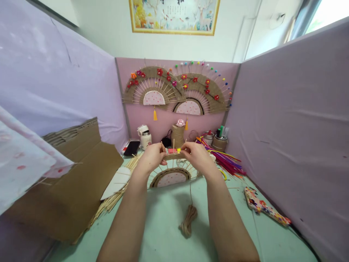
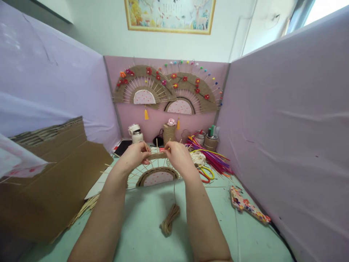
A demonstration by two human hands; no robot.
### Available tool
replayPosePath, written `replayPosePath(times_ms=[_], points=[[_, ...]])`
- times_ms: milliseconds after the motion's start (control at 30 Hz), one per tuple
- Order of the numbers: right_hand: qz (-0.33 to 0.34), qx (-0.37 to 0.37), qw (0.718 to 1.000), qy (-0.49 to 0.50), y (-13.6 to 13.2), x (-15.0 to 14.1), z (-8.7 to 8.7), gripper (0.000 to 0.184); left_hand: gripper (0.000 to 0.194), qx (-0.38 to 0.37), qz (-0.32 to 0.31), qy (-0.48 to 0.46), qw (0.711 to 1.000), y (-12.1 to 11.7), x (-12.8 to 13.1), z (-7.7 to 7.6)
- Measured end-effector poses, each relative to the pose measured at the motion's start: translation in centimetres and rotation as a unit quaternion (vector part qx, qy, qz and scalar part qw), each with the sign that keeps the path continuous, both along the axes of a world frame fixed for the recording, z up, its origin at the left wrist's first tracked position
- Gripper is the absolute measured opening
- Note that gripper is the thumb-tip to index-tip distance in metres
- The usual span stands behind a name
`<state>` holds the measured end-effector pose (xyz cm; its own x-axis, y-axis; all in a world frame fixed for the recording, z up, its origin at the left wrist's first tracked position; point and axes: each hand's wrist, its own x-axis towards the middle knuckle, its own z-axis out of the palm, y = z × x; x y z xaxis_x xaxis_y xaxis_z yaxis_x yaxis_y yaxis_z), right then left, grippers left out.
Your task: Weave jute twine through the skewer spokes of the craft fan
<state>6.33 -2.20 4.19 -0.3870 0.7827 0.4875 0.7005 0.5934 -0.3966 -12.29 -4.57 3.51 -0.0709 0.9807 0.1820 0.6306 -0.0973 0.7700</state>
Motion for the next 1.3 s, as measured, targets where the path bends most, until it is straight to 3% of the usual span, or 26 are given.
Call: replayPosePath(times_ms=[267, 533, 900, 1033, 1133, 1300], points=[[-0.007, 0.011, 1.000, 0.005, 0.3, 0.3, -0.3, 0.015, 0.009, -0.008, -0.033, -0.016, 0.999, -0.6, -0.4, 0.1], [-0.001, -0.005, 1.000, 0.010, 0.5, 0.4, -0.3, 0.017, 0.025, -0.049, -0.038, -0.021, 0.998, -1.7, -0.5, 0.8], [-0.004, -0.012, 1.000, 0.017, 0.4, 0.6, -0.1, 0.017, 0.013, -0.046, -0.031, -0.046, 0.997, -1.0, 0.1, 0.1], [0.017, -0.017, 0.998, 0.063, 0.5, 0.6, -0.1, 0.015, 0.007, -0.037, -0.009, -0.021, 0.999, -0.8, 0.3, 0.1], [0.077, -0.056, 0.980, 0.176, 0.2, 0.5, 0.1, 0.013, 0.007, -0.029, -0.008, -0.012, 0.999, -0.8, 0.4, 0.2], [0.203, -0.166, 0.898, 0.352, -0.7, -0.7, 0.5, 0.019, 0.007, -0.026, -0.005, -0.001, 1.000, -1.0, 0.5, 0.4]])
